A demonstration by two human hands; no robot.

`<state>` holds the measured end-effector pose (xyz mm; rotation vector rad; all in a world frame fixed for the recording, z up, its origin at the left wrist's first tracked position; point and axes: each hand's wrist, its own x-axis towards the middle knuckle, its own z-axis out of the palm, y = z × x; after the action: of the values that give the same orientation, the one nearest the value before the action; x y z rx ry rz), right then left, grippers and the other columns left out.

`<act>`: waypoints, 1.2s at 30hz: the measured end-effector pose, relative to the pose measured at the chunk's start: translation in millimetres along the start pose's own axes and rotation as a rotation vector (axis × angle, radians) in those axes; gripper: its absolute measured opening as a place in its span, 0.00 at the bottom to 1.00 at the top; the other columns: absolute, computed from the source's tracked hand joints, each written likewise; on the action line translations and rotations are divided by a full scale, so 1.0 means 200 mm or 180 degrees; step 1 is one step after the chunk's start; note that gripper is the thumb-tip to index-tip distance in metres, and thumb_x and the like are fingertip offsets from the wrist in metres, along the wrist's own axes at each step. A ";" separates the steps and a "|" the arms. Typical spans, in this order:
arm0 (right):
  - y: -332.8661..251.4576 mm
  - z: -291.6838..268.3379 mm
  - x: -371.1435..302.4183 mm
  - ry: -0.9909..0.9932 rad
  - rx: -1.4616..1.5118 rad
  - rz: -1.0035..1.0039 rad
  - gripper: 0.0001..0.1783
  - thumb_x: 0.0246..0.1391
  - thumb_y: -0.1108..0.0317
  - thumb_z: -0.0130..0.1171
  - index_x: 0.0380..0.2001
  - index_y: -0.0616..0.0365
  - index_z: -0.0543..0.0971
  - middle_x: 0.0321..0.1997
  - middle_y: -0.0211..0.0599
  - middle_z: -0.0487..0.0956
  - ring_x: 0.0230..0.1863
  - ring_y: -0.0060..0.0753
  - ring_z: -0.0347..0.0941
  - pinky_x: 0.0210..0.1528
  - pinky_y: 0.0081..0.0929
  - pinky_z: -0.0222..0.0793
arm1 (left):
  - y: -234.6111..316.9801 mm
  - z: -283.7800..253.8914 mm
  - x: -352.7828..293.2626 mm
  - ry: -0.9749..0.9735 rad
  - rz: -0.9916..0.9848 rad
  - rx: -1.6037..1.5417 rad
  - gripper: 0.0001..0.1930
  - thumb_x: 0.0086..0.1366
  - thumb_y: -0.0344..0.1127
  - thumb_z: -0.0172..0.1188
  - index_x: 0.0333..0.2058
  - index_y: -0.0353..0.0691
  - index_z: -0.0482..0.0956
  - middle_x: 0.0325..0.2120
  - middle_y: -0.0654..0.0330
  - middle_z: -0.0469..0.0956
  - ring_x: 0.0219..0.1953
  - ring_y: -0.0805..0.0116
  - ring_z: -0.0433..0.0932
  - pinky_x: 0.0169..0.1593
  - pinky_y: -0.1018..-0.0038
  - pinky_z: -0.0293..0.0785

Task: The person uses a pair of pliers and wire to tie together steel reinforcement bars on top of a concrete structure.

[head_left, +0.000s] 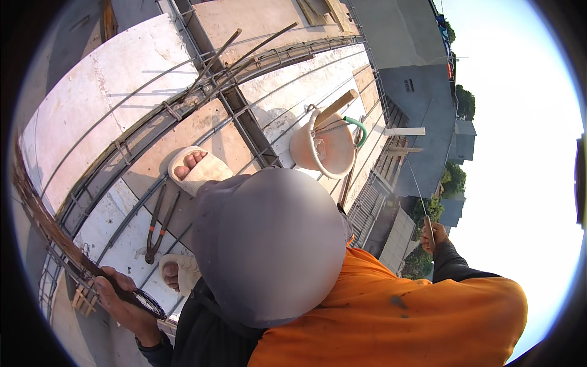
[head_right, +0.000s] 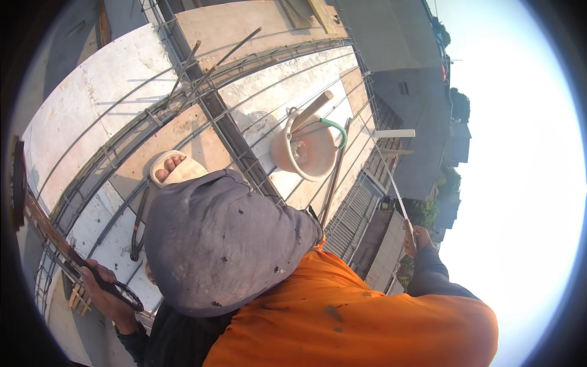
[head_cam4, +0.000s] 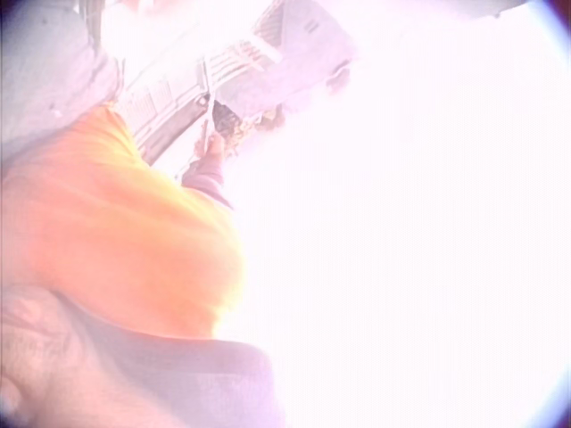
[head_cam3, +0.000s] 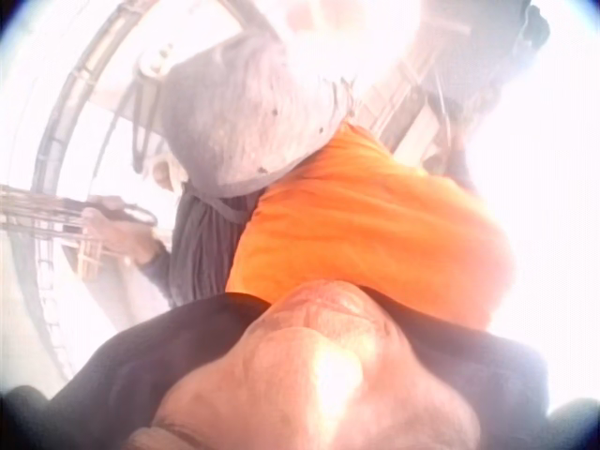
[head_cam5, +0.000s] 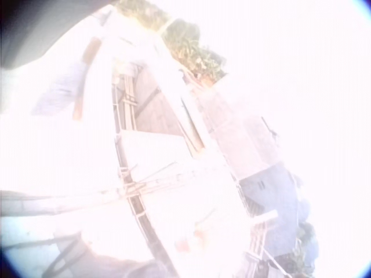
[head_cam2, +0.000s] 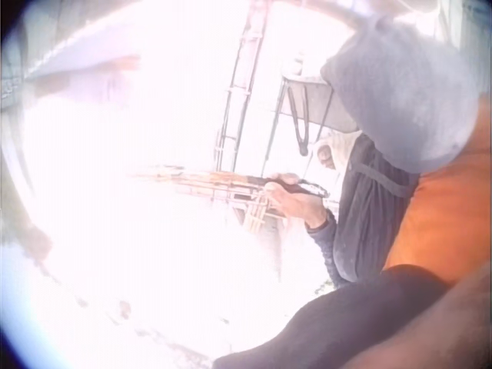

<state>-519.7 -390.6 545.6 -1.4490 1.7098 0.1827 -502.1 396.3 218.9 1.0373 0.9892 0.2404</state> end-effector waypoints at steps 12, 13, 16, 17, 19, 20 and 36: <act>0.17 0.34 0.37 0.0195 0.0097 -0.0069 0.10 0.56 0.59 0.59 0.32 0.53 0.75 0.25 0.33 0.73 0.16 0.32 0.67 0.16 0.31 0.63 | -0.01 -0.03 -0.01 0.0064 -0.0056 -0.0050 0.22 0.81 0.56 0.54 0.45 0.40 0.76 0.25 0.70 0.64 0.31 0.80 0.62 0.37 0.78 0.57; 0.17 0.37 0.45 0.0064 0.0233 -0.0116 0.10 0.55 0.59 0.60 0.33 0.53 0.76 0.25 0.32 0.73 0.17 0.32 0.68 0.17 0.30 0.64 | -0.02 -0.02 0.00 0.0068 -0.0058 -0.0065 0.22 0.81 0.56 0.54 0.45 0.40 0.76 0.25 0.70 0.64 0.31 0.80 0.62 0.37 0.78 0.57; 0.19 0.83 0.51 0.0072 0.0481 -0.0340 0.10 0.58 0.61 0.55 0.36 0.54 0.78 0.22 0.27 0.75 0.17 0.29 0.71 0.14 0.29 0.60 | 0.00 -0.04 -0.02 0.0147 0.0008 0.0000 0.21 0.83 0.55 0.51 0.46 0.39 0.76 0.26 0.70 0.63 0.30 0.80 0.62 0.37 0.78 0.58; 0.20 0.91 0.54 -0.0103 0.0600 -0.0396 0.10 0.58 0.61 0.55 0.36 0.54 0.78 0.23 0.28 0.75 0.18 0.29 0.72 0.15 0.29 0.61 | 0.00 -0.03 -0.02 0.0143 0.0000 0.0003 0.21 0.83 0.54 0.50 0.47 0.39 0.75 0.26 0.70 0.63 0.30 0.80 0.62 0.36 0.78 0.59; 0.23 1.00 0.65 -0.0455 0.0845 -0.0494 0.10 0.57 0.61 0.55 0.37 0.55 0.79 0.25 0.30 0.77 0.21 0.28 0.73 0.16 0.29 0.62 | -0.01 -0.04 -0.01 0.0122 0.0066 0.0113 0.22 0.82 0.55 0.52 0.46 0.39 0.76 0.25 0.69 0.63 0.30 0.79 0.62 0.37 0.78 0.57; 0.23 1.06 0.71 -0.0647 0.0949 -0.0468 0.11 0.58 0.61 0.56 0.38 0.55 0.78 0.27 0.31 0.77 0.23 0.29 0.75 0.19 0.30 0.65 | -0.01 -0.04 -0.01 0.0134 0.0120 0.0181 0.22 0.81 0.56 0.53 0.45 0.38 0.76 0.25 0.69 0.63 0.30 0.79 0.62 0.37 0.78 0.56; -0.11 1.70 1.17 -0.0985 -0.0684 -0.0309 0.18 0.68 0.47 0.61 0.53 0.42 0.81 0.44 0.26 0.83 0.33 0.33 0.82 0.32 0.43 0.84 | 0.03 0.01 0.01 0.0377 0.0362 0.0603 0.21 0.83 0.53 0.51 0.42 0.38 0.76 0.21 0.70 0.64 0.25 0.80 0.63 0.31 0.80 0.56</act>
<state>-316.2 -364.4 185.5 -1.5636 1.3980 0.5235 -498.7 399.7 223.6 1.2658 1.0762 0.3091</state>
